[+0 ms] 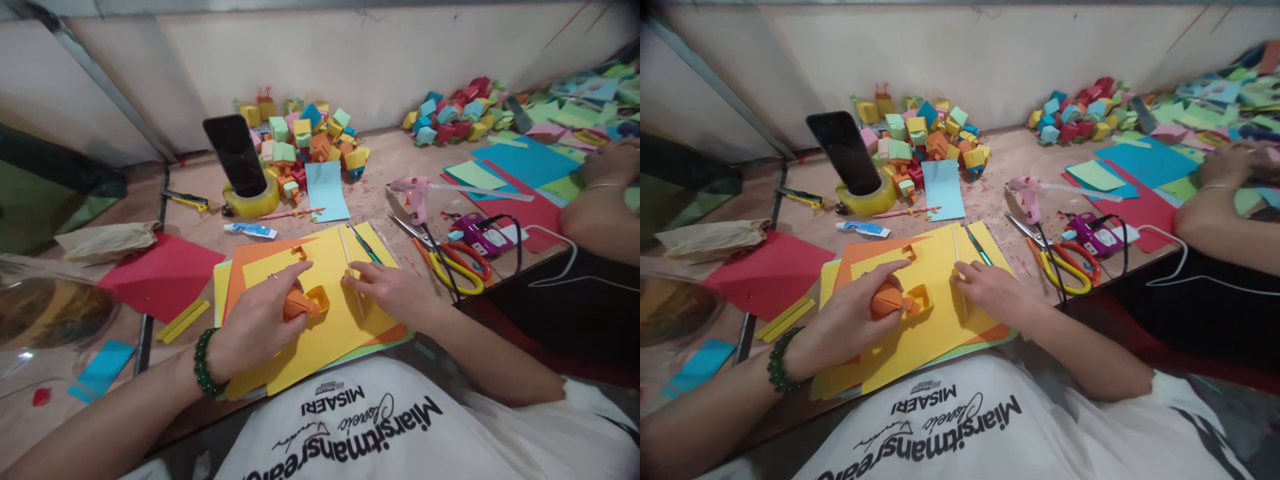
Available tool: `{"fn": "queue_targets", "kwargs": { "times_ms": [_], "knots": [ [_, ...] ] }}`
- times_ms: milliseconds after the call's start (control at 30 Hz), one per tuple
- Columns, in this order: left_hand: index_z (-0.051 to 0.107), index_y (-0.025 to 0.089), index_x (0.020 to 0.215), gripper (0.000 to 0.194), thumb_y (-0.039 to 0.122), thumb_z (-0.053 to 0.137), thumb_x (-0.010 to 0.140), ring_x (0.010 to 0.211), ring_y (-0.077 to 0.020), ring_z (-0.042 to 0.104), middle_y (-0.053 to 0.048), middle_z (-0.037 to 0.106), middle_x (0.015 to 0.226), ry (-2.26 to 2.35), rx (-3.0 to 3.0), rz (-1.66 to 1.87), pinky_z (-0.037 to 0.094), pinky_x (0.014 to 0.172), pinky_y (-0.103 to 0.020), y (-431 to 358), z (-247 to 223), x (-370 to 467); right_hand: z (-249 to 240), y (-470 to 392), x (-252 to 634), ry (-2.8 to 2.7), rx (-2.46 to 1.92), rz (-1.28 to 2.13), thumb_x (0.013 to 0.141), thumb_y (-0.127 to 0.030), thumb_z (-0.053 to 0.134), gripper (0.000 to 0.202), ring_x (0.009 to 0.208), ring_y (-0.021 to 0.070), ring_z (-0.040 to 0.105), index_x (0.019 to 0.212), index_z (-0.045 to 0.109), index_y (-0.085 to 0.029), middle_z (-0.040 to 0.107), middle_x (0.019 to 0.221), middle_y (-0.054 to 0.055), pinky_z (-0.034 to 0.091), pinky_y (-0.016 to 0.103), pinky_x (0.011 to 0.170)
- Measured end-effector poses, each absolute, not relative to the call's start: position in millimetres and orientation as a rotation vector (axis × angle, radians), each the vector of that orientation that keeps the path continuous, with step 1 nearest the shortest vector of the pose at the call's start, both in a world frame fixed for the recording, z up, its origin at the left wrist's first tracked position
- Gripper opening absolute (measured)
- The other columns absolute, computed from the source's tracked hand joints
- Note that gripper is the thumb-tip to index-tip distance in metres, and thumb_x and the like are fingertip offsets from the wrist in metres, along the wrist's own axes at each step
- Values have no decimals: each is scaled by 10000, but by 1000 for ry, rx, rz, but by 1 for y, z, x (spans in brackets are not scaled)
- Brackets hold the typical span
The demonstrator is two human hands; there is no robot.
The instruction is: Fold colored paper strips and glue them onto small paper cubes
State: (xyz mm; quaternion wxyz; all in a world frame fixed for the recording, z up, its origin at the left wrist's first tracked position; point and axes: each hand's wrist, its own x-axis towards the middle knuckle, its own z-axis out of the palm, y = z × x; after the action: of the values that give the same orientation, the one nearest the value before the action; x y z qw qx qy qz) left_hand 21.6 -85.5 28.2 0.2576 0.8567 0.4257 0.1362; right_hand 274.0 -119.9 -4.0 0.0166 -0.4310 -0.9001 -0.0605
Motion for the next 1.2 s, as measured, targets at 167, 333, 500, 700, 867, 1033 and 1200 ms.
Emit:
{"fn": "queue_targets", "kwargs": {
  "times_ms": [167, 333, 500, 700, 867, 1033, 1200],
  "knots": [
    [468, 180, 1328, 564, 345, 566, 797, 844, -218, 664, -57, 684, 957, 1216, 2290, 364, 513, 778, -345, -83, 27, 26, -14, -97, 276, -2996, -1033, -242, 908, -71, 488, 135, 831, 195, 596, 915, 609, -131, 644, 1014, 115, 533, 316, 711],
    [486, 166, 1275, 529, 333, 562, 779, 789, -198, 644, -46, 667, 901, 1243, 2239, 406, 504, 738, -328, -84, 31, 30, -22, -101, 289, -2761, -841, -279, 936, -100, 439, 155, 818, 186, 577, 942, 585, -154, 666, 954, 96, 499, 317, 693],
    [522, 195, 1172, 416, 292, 555, 769, 715, -160, 625, -9, 643, 826, 1256, 2097, 529, 498, 673, -279, -82, 44, 32, 13, -136, 285, -2181, -848, -215, 928, -192, 418, 192, 715, 187, 576, 900, 600, -248, 655, 737, 43, 477, 339, 673],
    [530, 197, 1140, 388, 281, 591, 767, 721, -155, 617, -6, 617, 832, 1223, 2038, 680, 509, 670, -278, -83, 45, 30, 25, -134, 233, -2182, -1186, 316, 874, -470, 547, 308, 660, 177, 641, 977, 679, -211, 708, 747, 44, 455, 291, 588],
    [556, 187, 1062, 329, 304, 607, 758, 737, -166, 621, -15, 610, 822, 1209, 1954, 699, 517, 676, -290, -86, 44, 29, 5, -122, 212, -2080, -1412, 640, 679, -462, 766, 491, 665, 154, 638, 1084, 676, -200, 733, 816, 25, 427, 255, 599],
    [565, 184, 1008, 300, 319, 617, 745, 730, -167, 614, -13, 605, 796, 1187, 1857, 725, 524, 671, -293, -88, 51, 28, 6, -121, 212, -2145, -1577, 765, 647, -455, 794, 556, 692, 167, 608, 1107, 663, -171, 696, 845, 39, 399, 271, 602],
    [590, 184, 995, 316, 346, 657, 732, 735, -167, 614, -17, 607, 791, 1172, 1747, 799, 538, 658, -286, -87, 57, 24, 6, -120, 213, -2156, -1606, 827, 679, -442, 781, 382, 719, 169, 608, 951, 680, -195, 672, 881, 35, 404, 282, 633]
  ]
}}
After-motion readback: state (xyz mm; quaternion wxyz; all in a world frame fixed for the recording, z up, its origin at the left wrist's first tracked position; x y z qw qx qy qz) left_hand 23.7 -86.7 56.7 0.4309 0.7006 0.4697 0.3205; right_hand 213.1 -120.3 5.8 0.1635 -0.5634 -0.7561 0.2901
